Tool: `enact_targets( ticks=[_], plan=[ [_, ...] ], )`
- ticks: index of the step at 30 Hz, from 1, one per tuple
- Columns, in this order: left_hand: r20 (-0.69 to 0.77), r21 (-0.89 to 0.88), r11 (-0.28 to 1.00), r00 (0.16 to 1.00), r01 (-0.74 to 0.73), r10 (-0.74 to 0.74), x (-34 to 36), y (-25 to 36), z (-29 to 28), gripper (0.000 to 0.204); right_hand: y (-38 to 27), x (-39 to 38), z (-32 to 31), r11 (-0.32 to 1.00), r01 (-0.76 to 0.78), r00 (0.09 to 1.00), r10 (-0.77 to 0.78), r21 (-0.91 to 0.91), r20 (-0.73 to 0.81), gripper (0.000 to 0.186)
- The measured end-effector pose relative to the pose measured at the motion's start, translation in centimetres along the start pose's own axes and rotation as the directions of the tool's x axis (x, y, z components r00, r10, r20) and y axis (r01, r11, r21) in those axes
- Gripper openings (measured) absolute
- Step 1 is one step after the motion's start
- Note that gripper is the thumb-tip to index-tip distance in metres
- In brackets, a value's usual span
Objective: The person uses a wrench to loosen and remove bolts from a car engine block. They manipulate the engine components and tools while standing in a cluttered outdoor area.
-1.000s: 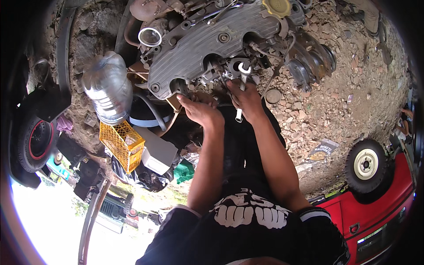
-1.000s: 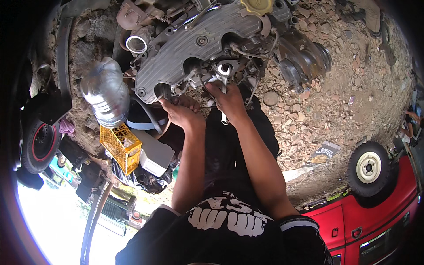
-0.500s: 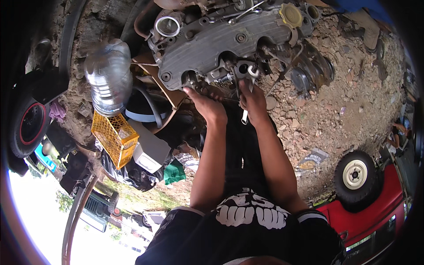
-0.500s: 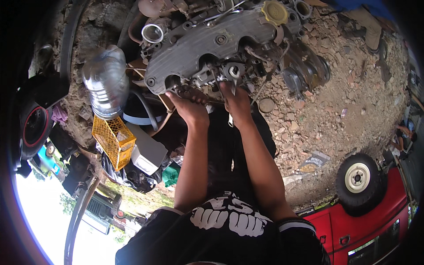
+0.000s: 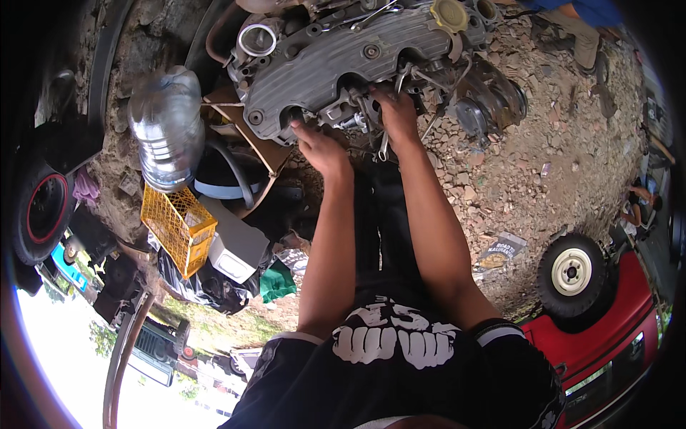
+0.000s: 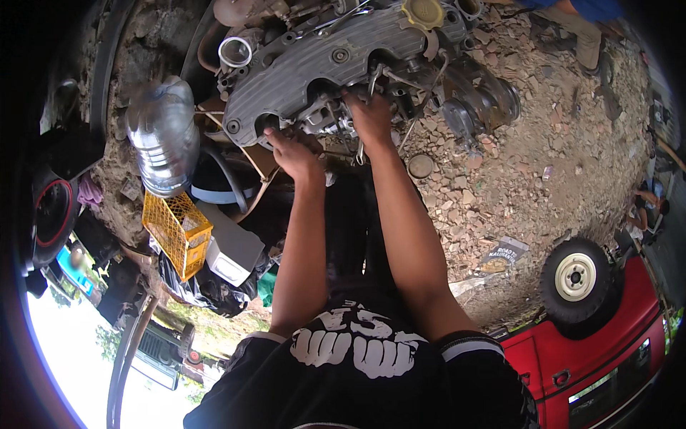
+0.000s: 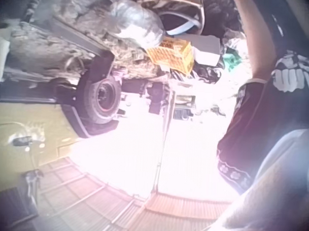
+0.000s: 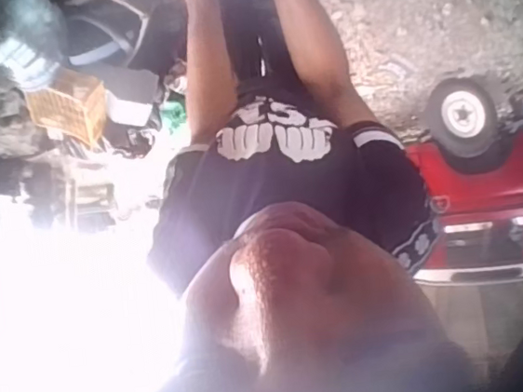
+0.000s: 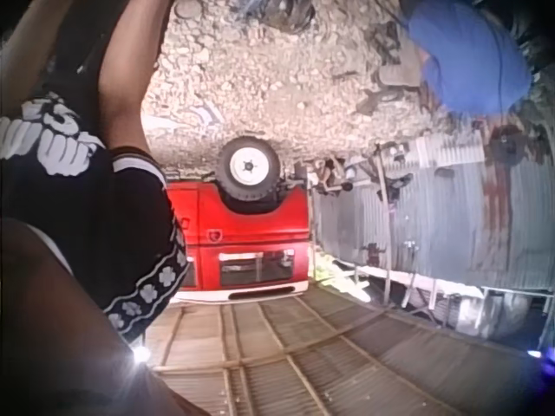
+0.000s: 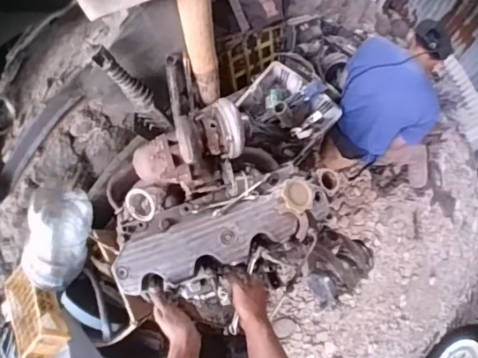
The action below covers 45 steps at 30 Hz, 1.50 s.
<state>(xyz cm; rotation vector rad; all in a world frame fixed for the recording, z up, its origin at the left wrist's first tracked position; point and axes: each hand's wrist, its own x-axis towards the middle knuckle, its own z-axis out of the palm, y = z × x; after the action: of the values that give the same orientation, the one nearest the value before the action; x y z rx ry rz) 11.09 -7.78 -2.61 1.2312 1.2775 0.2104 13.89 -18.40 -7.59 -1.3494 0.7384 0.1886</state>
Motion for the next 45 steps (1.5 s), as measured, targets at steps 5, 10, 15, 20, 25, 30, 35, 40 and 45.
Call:
enact_targets(
  ticks=[5,10,15,20,25,30,35,40,45],
  plan=[
    [0.061,-0.01,1.0,0.998,0.021,-0.021,-0.2,0.4,-0.3,0.063,-0.4,0.4,-1.4,0.975,-0.2,0.96,0.214,-0.095,0.181,0.029],
    [-0.072,-0.013,1.0,0.997,0.023,-0.023,0.0,0.1,0.4,0.062,0.3,0.4,-0.7,0.961,-0.065,0.988,0.099,-0.267,0.116,0.034],
    [0.125,-0.173,0.974,0.984,0.144,-0.123,-1.1,1.3,-0.5,0.047,1.1,1.0,-0.7,0.979,-0.183,0.974,0.193,-0.088,0.119,0.011],
    [0.103,-0.095,0.994,0.993,0.059,-0.05,-2.1,1.7,-0.4,0.045,0.1,0.7,-1.0,0.972,-0.232,0.943,0.232,-0.029,0.237,0.007],
    [0.054,-0.078,0.993,0.995,0.087,-0.083,-1.6,1.3,-0.1,0.044,-1.7,0.5,-1.1,0.922,-0.387,0.891,0.366,0.025,0.269,0.013],
    [0.2,-0.15,0.981,0.976,0.119,-0.088,-1.4,1.4,-0.8,0.047,-0.3,0.8,-1.2,0.961,-0.276,0.939,0.269,0.005,0.215,0.024],
    [0.315,-0.164,0.973,0.943,0.165,-0.107,-1.8,1.7,-2.2,0.05,0.6,0.9,-2.1,0.969,-0.247,0.931,0.236,0.004,0.279,0.023],
    [0.3,-0.151,0.982,0.952,0.11,-0.061,-2.6,2.1,-1.7,0.05,-0.9,-0.8,-3.6,0.979,-0.205,0.935,0.192,0.014,0.298,0.029],
    [0.36,-0.204,0.937,0.912,0.284,-0.199,-2.5,2.2,-2.4,0.053,-0.3,-1.2,-3.9,0.981,-0.192,0.955,0.19,-0.012,0.227,0.027]
  ],
)
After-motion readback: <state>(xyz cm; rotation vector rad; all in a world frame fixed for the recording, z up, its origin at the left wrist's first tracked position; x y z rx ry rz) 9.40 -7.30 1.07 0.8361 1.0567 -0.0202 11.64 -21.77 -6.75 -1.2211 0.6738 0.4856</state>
